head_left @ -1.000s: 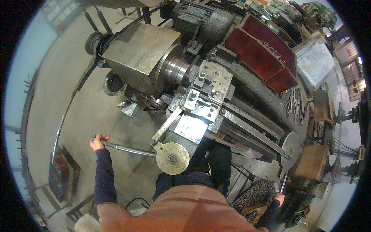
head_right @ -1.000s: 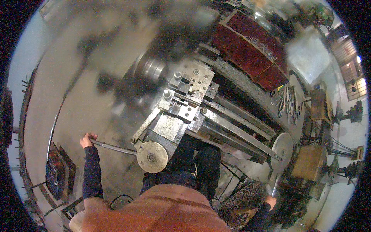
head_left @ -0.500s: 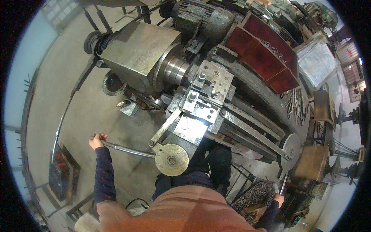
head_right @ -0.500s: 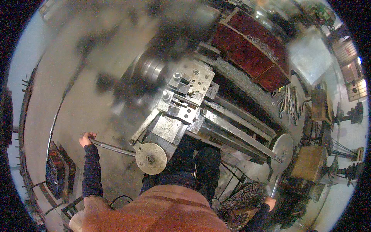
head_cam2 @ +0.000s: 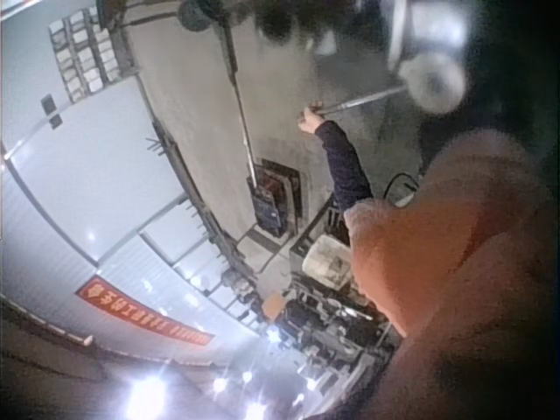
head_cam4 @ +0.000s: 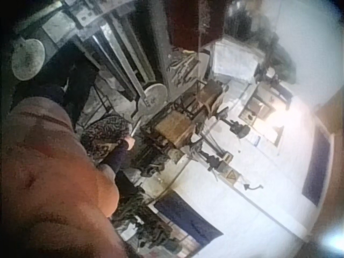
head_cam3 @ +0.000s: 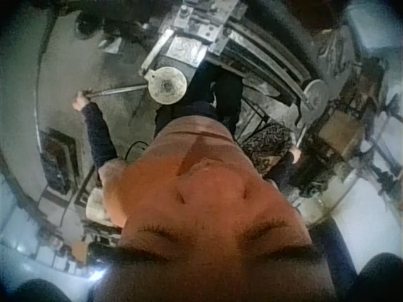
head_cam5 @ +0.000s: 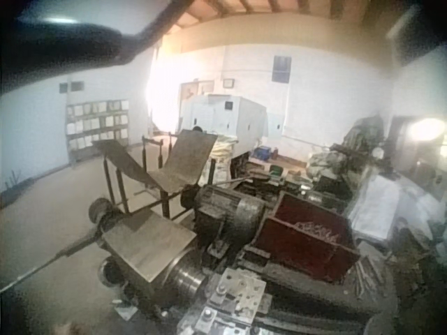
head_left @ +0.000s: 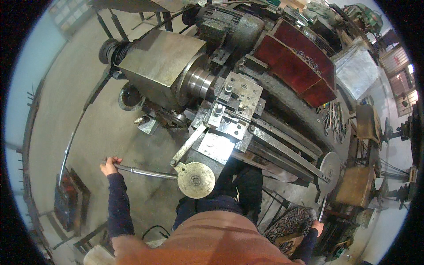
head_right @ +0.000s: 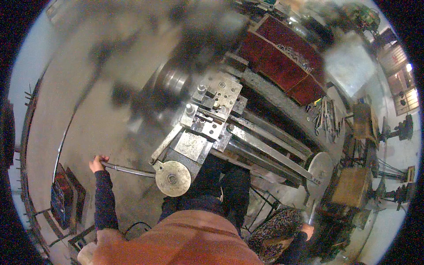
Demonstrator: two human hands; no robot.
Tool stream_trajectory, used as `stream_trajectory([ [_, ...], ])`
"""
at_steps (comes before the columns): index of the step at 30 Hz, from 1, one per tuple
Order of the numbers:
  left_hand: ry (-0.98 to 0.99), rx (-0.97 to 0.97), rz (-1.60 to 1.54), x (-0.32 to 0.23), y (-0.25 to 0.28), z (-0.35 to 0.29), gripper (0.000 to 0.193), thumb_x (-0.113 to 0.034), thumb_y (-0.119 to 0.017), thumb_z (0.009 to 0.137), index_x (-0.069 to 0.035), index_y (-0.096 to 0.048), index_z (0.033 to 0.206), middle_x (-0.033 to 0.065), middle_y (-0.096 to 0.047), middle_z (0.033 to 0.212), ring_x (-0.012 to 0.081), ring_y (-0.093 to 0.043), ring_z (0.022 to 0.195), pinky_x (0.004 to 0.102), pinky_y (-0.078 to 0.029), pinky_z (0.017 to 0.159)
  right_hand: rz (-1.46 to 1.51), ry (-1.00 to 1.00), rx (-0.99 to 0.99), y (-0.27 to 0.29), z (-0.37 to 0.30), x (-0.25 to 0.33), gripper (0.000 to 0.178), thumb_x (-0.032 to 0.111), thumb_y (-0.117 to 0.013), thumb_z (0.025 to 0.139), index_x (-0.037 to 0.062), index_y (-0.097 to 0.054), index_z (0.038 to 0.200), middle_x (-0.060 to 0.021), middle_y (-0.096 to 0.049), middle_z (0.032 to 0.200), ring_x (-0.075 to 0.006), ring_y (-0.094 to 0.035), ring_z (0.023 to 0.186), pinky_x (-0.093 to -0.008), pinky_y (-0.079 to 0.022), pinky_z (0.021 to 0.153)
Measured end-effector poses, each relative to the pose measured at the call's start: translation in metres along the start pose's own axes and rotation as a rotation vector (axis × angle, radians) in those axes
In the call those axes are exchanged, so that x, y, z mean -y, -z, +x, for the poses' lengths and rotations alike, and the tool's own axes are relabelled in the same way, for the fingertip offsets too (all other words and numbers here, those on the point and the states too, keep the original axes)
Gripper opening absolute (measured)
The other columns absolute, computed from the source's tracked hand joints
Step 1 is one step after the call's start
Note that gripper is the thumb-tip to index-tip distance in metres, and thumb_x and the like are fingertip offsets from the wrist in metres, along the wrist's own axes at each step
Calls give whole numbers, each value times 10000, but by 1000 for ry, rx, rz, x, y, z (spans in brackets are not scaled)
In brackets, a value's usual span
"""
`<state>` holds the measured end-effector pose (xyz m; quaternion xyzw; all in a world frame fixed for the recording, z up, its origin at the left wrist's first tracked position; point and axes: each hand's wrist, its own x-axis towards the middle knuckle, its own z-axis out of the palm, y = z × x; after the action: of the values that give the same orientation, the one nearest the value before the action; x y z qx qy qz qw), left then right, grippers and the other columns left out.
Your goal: The person operates a metal lathe, repeatedly loading small cylindrical metal parts into the chuck, adjusting the machine with handwheels, and removing the parts after machining. The person places each finished part into a nearby bin.
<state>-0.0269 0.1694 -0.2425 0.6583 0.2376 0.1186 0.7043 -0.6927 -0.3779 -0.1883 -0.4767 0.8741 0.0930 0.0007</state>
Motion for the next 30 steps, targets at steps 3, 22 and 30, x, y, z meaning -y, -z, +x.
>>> stream_trajectory([
  [3,48,-38,-13,4,7,-6,258,15,-491,711,88,-367,926,185,-550,675,276,-571,476,371,-502,472,-11,-12,-41,-3,0,0,405,343,-592,705,31,-629,960,-183,-615,1030,-351,-582,967,-429,-455,812],
  [22,2,-71,4,18,-16,16,160,17,-494,730,96,-431,854,177,-534,646,293,-556,492,414,-532,498,-28,-10,17,-3,-5,4,413,297,-556,701,25,-611,1007,-191,-604,1051,-351,-581,968,-423,-451,818],
  [30,9,59,-35,10,1,14,137,1,-492,722,102,-416,776,196,-514,608,303,-548,479,426,-515,464,-36,24,-83,-1,20,-2,373,317,-572,708,56,-637,967,-164,-627,1010,-346,-598,941,-441,-465,801],
])
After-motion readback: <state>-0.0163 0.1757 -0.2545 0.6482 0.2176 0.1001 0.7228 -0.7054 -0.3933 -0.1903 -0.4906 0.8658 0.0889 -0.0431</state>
